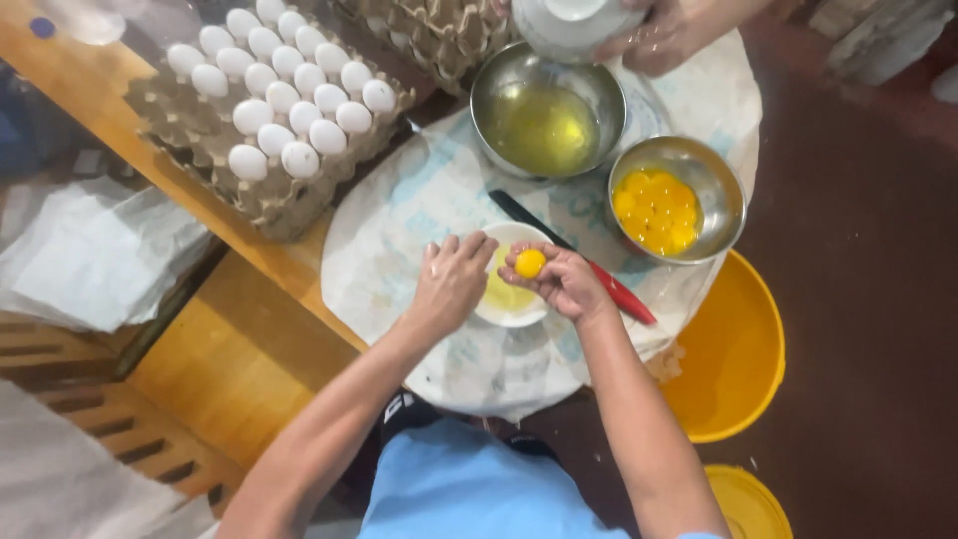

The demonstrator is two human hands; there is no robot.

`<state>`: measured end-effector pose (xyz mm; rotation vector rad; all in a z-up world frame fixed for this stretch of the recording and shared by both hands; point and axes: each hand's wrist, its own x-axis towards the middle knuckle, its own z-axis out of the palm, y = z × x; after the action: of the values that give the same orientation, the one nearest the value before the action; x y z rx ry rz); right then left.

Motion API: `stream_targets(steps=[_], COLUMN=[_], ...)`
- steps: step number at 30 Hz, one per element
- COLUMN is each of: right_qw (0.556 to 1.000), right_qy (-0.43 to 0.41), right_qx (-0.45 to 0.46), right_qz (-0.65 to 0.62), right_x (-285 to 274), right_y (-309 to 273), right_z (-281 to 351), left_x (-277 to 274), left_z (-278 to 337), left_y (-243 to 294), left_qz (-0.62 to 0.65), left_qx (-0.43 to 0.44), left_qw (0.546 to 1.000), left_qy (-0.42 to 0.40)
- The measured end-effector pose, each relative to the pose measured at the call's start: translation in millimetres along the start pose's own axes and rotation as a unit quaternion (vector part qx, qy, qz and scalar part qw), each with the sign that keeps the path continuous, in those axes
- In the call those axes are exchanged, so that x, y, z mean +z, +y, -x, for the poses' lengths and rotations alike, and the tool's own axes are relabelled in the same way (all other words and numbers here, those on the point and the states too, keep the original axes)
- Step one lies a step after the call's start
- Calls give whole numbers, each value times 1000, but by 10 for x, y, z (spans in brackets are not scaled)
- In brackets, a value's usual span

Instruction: Cracking eggs and separating the yolks from the whites into different bowls at a kitchen station.

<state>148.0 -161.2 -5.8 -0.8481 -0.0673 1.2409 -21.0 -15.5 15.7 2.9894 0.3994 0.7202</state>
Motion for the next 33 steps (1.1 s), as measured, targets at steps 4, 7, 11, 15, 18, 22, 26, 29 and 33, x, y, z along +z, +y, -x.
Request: stream_targets(steps=[4,7,11,15,18,22,26,29,33], right_qw=[1000,1000,1000,1000,999,993,998,1000,1000], right_qy=[-16,-7,-1,-2,0,15,-53,-4,3], right_qx=[-11,-8,-2,-5,-31,-64,-23,-13,2], right_qz=[2,3,-5,-2,-10,-95,29,-15,-29], right_x=[-108,-90,59,-164,-363,-1157,-130,-73,17], right_y=[-16,23,-75,9,201,524,58,70,-13], right_z=[-204,-62,-3,-188,-277,-634,-94,-102,-20], left_x=[168,246,185,-121,115,-12,-362,82,-165], left_z=[-10,143,51,-144,-276,-897,-1474,-1532,-1367], left_y=[-89,-27,-39,9,26,940,2222,2937,2540], left_qz=[-19,-14,-16,41,358,457,582,554,586], left_qx=[4,1,4,-51,-169,-216,-155,-60,32], left_qw=[1000,999,1000,998,918,854,764,804,776], left_qy=[-1,-29,3,-8,11,-125,-230,-206,-231])
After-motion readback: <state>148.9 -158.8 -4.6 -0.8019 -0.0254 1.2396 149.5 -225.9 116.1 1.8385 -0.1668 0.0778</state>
